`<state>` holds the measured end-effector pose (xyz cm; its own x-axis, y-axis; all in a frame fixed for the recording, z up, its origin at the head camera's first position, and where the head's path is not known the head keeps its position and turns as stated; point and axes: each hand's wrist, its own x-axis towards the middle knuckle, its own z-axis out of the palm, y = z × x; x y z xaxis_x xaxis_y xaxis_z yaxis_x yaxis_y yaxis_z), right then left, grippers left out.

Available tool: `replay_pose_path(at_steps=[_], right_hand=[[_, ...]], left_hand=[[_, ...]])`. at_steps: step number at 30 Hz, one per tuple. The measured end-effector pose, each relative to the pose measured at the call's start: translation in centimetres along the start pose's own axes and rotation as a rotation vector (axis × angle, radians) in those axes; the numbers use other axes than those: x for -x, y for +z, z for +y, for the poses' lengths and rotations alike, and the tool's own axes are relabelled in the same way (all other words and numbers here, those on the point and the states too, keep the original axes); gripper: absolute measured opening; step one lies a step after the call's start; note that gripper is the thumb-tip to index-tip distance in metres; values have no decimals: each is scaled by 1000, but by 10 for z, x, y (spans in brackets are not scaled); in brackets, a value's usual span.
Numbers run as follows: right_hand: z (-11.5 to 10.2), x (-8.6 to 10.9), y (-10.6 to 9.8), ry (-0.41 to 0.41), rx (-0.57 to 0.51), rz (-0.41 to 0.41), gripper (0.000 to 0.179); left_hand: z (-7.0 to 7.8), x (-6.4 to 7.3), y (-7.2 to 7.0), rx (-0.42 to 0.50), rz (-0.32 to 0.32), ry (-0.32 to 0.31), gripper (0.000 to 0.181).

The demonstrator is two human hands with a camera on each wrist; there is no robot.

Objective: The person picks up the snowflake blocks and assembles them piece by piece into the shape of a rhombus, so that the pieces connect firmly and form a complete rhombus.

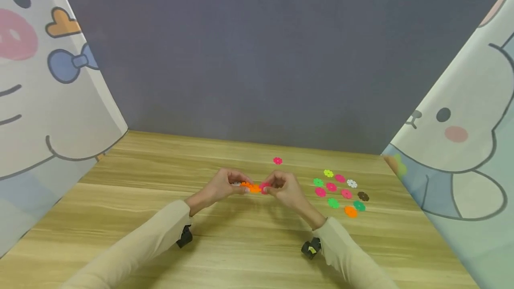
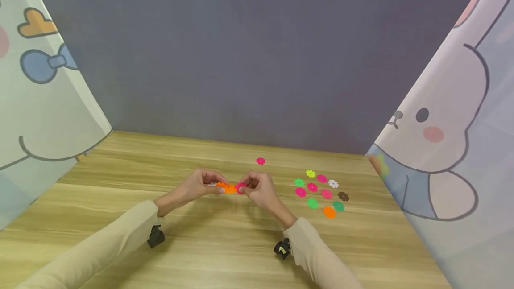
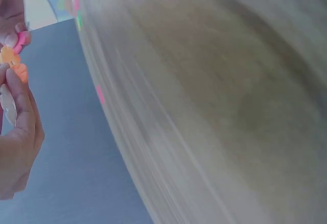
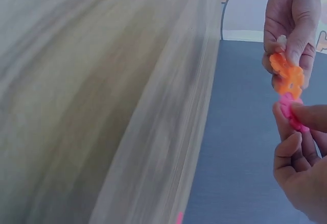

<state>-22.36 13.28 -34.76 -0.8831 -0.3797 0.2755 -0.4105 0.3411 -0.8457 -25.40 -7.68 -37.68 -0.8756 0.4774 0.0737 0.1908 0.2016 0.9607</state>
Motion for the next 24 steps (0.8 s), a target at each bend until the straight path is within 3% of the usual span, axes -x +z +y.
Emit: replay_pose_path(at_steps=[5,10,16,24], right_hand=[[2,0,1,-14,-40,28,8],[3,-2,-1,-37,-38,4,9],[27,-8,-3,-69,-12,-9,11],[37,-16,-11,-108,70,-105,18]], left_hand=[[3,0,-1,3,3,-8,23],[5,-1,-5,13,-3,-19,23],[2,-3,-7,-3,-11,-18,23],[-6,-1,-9,5,26,-29,26]])
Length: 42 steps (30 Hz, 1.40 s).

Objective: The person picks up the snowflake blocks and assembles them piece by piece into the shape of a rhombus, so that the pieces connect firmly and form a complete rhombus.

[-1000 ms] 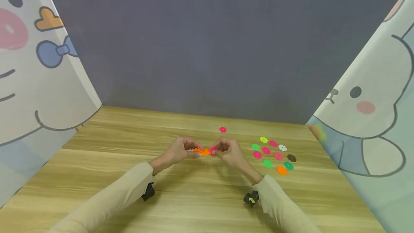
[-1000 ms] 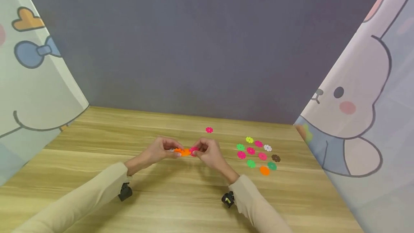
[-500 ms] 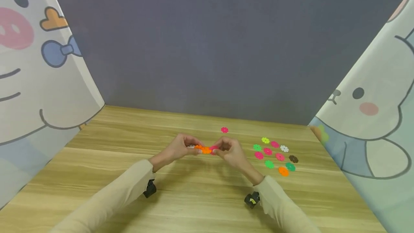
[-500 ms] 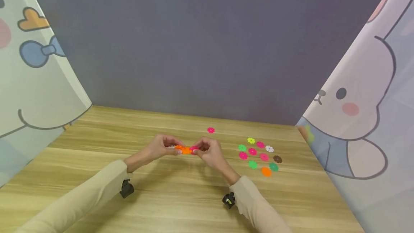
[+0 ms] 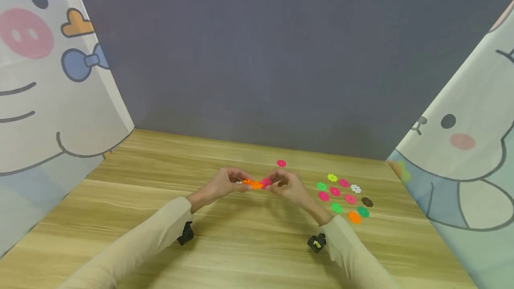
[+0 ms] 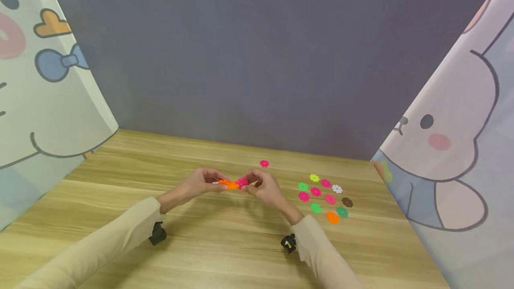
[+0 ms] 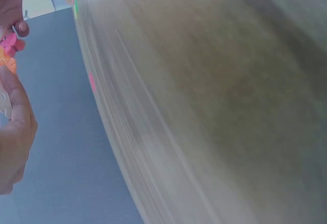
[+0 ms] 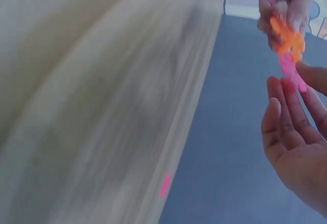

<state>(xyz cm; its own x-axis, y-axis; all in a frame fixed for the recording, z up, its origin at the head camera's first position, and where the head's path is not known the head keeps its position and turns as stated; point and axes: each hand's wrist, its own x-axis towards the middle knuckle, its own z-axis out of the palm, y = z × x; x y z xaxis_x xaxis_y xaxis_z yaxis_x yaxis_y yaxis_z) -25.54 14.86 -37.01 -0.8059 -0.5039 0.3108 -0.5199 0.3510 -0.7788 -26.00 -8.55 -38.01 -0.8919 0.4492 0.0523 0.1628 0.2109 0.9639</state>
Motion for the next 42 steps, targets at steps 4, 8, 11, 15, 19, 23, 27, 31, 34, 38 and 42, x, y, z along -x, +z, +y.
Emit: replay_pose_path(at_steps=[4,8,11,15,19,23,27,31,34,38,42], right_hand=[[6,-6,-10,-30,75,-3,22],[19,-15,-20,3,161,23,23],[29,-24,-25,43,241,36,23],[44,-38,-29,75,333,46,24],[60,-52,-31,91,387,53,26],[76,-61,-33,130,433,63,26],[90,-65,-38,192,449,55,27],[97,-67,-41,219,489,42,32],[99,-68,-41,223,506,21,31],[101,-69,-39,222,506,-3,28],[101,-70,-38,224,507,7,27]], left_hand=[[-2,1,-3,25,13,-9,29],[-3,4,-6,41,26,-24,31],[-2,5,-7,49,39,-34,31],[0,6,-8,49,53,-37,31],[2,7,-8,59,58,-33,32],[2,7,-7,71,53,-33,32],[2,5,-6,69,44,-33,32],[1,3,-5,60,42,-30,32],[0,2,-4,56,39,-25,32],[0,3,-4,53,40,-18,31],[2,3,-4,51,47,-21,30]])
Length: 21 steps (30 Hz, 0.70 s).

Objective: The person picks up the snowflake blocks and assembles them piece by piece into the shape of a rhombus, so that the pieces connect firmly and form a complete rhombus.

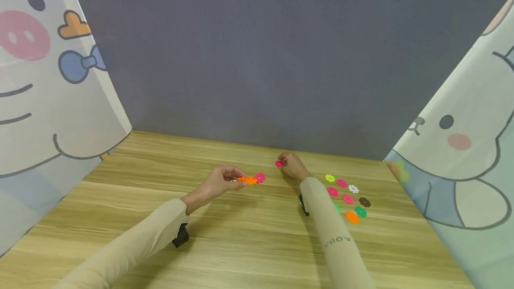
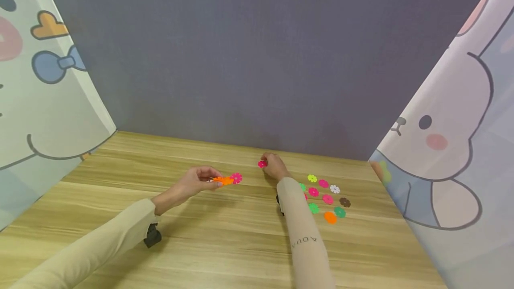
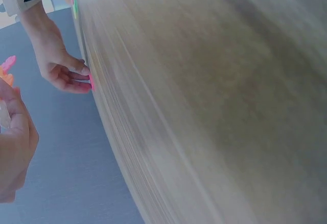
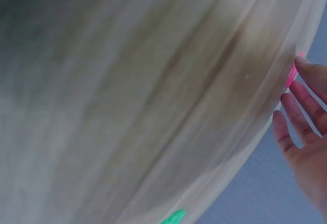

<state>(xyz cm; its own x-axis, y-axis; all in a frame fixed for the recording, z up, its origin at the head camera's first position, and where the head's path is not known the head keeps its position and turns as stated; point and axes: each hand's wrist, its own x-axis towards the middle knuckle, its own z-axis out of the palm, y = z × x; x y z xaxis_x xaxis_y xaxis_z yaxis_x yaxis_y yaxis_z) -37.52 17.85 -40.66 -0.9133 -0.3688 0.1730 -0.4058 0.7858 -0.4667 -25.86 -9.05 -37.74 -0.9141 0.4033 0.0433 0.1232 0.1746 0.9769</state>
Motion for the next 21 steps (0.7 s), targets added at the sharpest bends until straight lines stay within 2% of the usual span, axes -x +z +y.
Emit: replay_pose_path(at_steps=[11,21], right_hand=[[-1,-1,1,1,6,48,29],[-2,2,-3,-8,-28,101,28]], left_hand=[[1,-1,1,-9,47,-17,27],[-1,-1,0,-7,23,-2,26]])
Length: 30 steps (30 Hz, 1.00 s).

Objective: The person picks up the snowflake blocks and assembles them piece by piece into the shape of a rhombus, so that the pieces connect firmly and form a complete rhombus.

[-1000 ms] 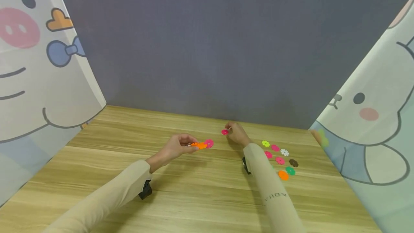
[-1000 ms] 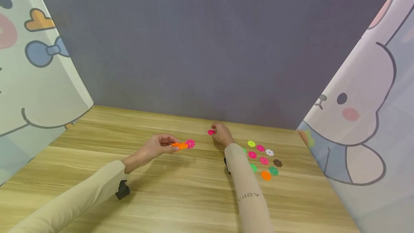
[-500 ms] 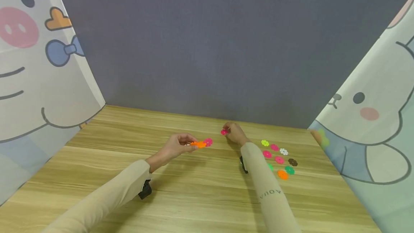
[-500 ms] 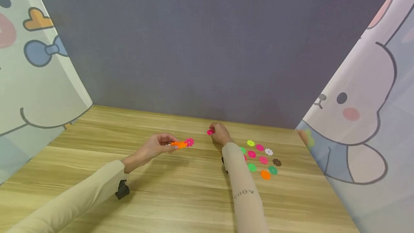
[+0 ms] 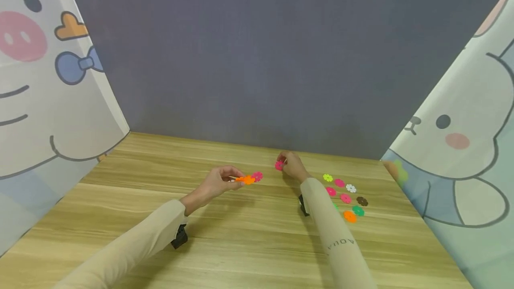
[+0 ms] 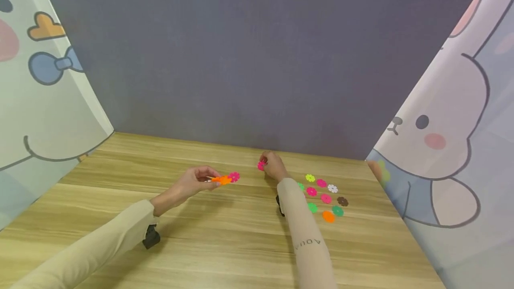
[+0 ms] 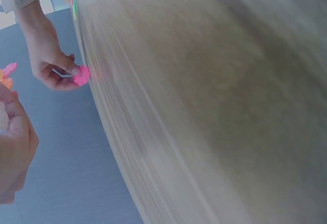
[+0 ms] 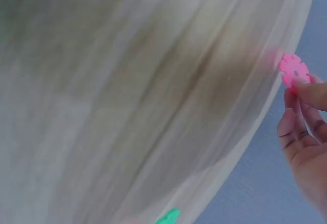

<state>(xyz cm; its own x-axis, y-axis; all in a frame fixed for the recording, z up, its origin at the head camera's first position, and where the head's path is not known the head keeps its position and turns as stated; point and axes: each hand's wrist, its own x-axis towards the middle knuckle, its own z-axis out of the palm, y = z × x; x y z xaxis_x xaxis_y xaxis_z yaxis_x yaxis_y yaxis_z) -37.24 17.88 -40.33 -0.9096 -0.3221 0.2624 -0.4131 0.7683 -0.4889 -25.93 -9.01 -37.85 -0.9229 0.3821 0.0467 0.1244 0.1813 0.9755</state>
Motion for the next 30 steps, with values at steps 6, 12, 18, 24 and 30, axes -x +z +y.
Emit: replay_pose_path(at_steps=[6,12,18,24,30], right_hand=[[-2,3,-7,29,-32,-6,25],[-9,9,-17,7,-92,38,20],[-20,20,-27,-18,-180,83,18],[-33,33,-34,-30,-243,89,18],[-69,59,-48,-93,-319,91,18]], left_hand=[[2,0,0,-6,13,-7,25],[3,0,1,12,19,-11,25],[1,-1,0,40,8,2,29],[1,0,-1,37,7,14,32],[1,1,-2,52,-12,17,35]])
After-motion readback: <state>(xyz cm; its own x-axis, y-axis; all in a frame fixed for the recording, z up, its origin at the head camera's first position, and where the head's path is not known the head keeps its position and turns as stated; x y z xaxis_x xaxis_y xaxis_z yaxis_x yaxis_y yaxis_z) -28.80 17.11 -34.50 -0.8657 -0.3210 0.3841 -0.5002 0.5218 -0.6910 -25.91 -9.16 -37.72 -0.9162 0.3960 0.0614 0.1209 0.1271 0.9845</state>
